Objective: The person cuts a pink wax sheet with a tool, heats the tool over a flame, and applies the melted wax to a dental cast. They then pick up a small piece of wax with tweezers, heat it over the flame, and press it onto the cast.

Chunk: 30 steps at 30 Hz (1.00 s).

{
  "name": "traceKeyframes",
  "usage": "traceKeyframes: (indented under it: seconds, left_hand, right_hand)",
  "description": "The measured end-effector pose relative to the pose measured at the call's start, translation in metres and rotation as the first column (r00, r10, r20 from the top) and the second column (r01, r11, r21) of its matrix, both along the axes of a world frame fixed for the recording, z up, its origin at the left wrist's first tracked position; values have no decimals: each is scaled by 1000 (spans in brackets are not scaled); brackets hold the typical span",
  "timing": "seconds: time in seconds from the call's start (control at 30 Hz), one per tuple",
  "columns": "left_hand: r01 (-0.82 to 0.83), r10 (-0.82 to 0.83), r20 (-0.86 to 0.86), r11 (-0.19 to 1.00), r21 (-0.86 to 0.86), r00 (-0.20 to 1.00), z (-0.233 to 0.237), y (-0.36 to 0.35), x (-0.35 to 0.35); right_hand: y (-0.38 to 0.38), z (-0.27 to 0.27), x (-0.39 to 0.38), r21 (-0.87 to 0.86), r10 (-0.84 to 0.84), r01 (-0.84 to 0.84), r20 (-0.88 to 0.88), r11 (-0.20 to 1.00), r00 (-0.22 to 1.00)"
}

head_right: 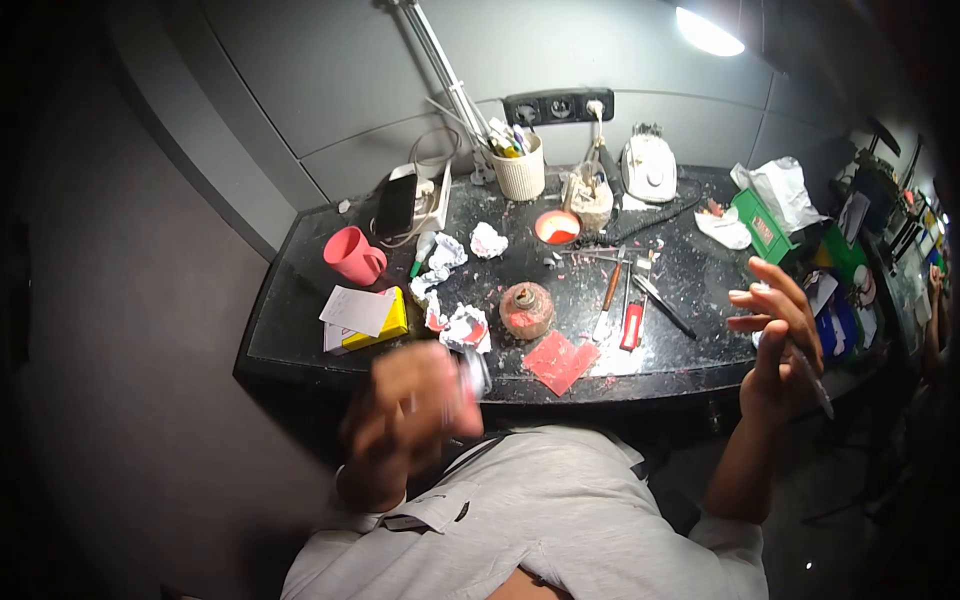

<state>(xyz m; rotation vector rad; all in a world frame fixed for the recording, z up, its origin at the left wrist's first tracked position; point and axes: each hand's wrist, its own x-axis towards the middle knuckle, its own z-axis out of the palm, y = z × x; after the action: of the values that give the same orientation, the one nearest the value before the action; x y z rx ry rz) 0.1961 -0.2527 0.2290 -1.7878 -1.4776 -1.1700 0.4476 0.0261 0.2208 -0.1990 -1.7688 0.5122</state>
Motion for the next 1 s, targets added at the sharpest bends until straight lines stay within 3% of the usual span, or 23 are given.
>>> traceKeyframes:
  seconds: [0.07,0.13,0.17,0.27,0.37,0.47,0.63,0.7,0.83,0.9,0.97,1.0]
  left_hand:
    - [203,-202,-18,979,30,979,22,-9,25]
    - [294,-294,-13,953,67,956,24,-7,24]
    - [269,-275,51,958,94,960,16,1,17]
    - [-78,85,174,996,-42,981,-4,13,-10]
    - [-348,386,202,916,-199,900,-55,15,-58]
    - [-430,507,181,837,-340,843,-92,0,-77]
    - [-388,476,225,856,-342,850,-111,-8,-78]
    - [-310,400,218,882,-354,890,-109,-8,-76]
    - [-325,418,257,884,-337,871,-104,-2,-71]
    - [-355,413,174,889,-288,894,-85,11,-58]
    - [-329,388,161,894,-304,907,-79,22,-55]
    - [-344,392,63,864,-368,918,-81,24,-57]
  right_hand:
    - [6,-4,3,0,-25,25,-4,1000,1000]
    - [12,-8,6,6,-40,40,-7,999,999]
    - [14,-10,8,13,-26,26,1,1000,1000]
    - [23,-14,13,27,-35,35,12,999,999]
    - [33,-17,17,0,-78,78,50,997,996]
    - [48,-35,15,-181,-38,47,54,982,998]
    - [72,-67,-1,-413,-20,59,99,909,995]
    - [74,-73,-6,-428,-14,56,100,902,995]
    - [80,-86,-11,-449,7,47,118,892,993]
    - [84,-93,-12,-469,0,52,109,881,994]
    - [85,-97,-14,-479,-2,62,124,876,992]
    - [86,-97,-14,-485,-4,73,141,871,990]
